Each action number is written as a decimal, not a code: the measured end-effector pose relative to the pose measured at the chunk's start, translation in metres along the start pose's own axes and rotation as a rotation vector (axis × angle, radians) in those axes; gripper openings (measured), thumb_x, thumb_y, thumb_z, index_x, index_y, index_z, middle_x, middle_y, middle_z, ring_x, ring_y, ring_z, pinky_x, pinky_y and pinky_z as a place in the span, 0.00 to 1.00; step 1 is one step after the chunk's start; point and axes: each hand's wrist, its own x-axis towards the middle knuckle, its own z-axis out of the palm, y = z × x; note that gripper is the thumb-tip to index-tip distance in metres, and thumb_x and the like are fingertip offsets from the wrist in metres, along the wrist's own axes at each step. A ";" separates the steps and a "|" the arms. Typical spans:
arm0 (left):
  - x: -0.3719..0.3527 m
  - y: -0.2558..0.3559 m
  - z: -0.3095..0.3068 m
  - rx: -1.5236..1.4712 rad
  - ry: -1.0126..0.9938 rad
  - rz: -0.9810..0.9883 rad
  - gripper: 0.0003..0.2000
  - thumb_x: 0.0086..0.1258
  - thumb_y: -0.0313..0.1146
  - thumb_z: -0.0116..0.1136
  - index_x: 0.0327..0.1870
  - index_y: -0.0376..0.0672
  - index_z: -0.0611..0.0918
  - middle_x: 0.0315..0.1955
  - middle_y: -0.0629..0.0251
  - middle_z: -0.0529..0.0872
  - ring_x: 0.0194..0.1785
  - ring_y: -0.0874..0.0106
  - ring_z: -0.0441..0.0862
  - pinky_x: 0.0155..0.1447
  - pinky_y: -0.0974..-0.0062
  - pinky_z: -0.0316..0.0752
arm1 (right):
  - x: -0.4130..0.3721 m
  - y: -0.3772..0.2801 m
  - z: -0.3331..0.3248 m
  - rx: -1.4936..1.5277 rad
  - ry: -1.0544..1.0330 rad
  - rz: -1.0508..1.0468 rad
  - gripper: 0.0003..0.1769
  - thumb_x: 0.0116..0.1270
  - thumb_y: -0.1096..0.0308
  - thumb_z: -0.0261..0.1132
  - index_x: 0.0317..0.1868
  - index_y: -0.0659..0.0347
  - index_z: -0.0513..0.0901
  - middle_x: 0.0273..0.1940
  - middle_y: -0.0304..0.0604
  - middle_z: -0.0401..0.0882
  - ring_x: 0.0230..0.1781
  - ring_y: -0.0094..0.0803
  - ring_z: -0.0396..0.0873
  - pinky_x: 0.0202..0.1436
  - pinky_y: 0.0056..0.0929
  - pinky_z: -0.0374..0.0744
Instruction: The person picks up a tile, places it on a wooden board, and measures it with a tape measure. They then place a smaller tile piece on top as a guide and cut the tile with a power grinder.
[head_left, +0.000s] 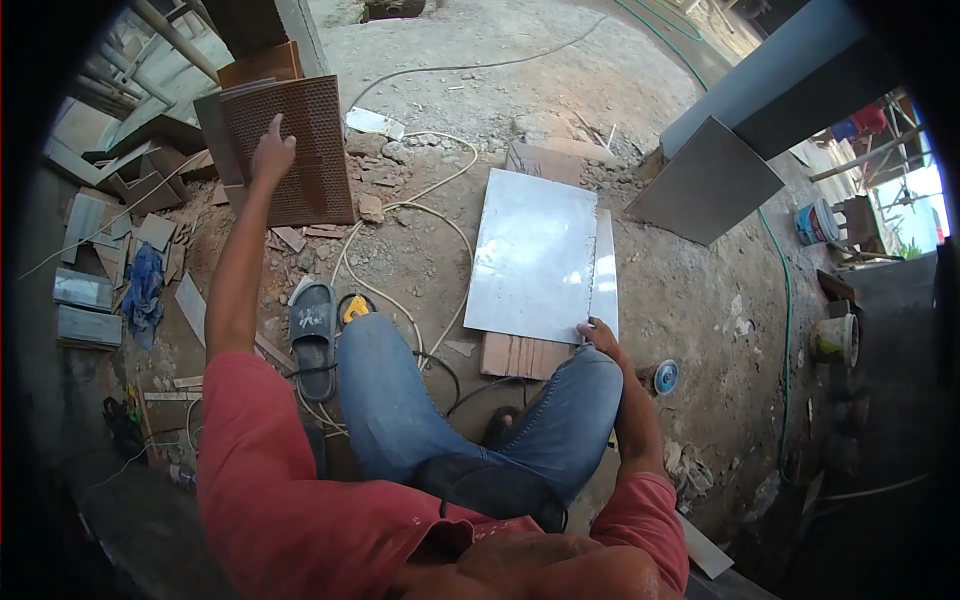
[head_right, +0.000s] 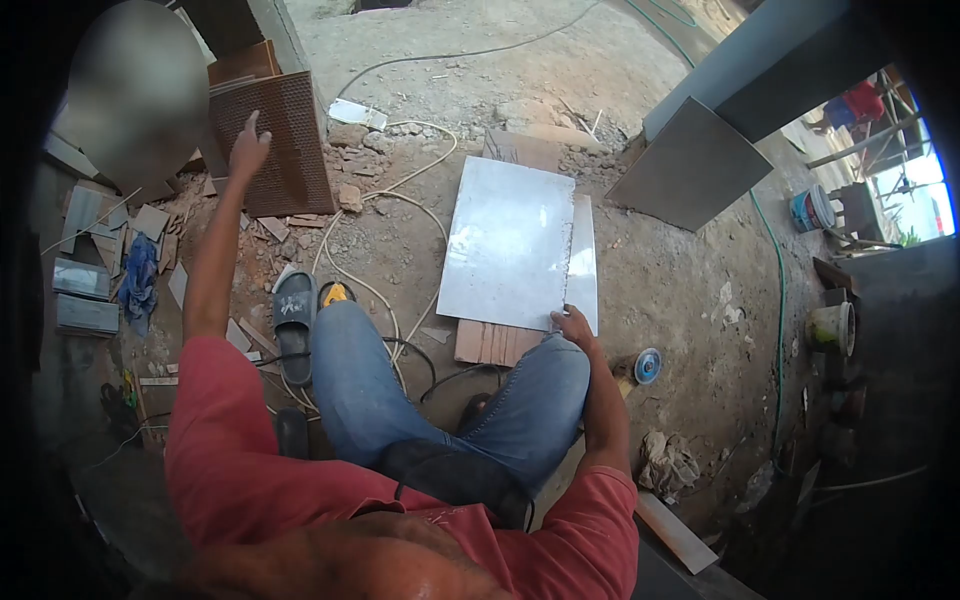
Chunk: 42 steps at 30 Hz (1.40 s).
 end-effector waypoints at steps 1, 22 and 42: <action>-0.029 0.016 0.027 -0.214 -0.010 0.110 0.26 0.65 0.41 0.51 0.65 0.44 0.67 0.51 0.45 0.78 0.54 0.50 0.76 0.58 0.59 0.69 | 0.003 -0.007 -0.003 -0.043 -0.047 0.010 0.30 0.61 0.55 0.62 0.52 0.78 0.74 0.40 0.55 0.81 0.38 0.36 0.80 0.39 0.29 0.76; -0.275 0.159 0.068 -1.343 -0.773 -0.310 0.27 0.71 0.50 0.48 0.53 0.29 0.73 0.46 0.54 0.79 0.50 0.67 0.74 0.50 0.65 0.69 | -0.124 -0.195 -0.040 0.444 0.067 -0.118 0.18 0.68 0.56 0.56 0.29 0.63 0.75 0.19 0.33 0.68 0.13 0.21 0.63 0.14 0.20 0.59; -0.261 -0.211 -0.046 -1.460 -0.333 -0.738 0.16 0.68 0.36 0.53 0.49 0.31 0.76 0.44 0.56 0.81 0.45 0.67 0.81 0.49 0.67 0.76 | -0.116 -0.376 0.258 0.736 -0.546 -0.056 0.09 0.69 0.67 0.55 0.36 0.66 0.71 0.24 0.38 0.67 0.17 0.24 0.62 0.16 0.23 0.59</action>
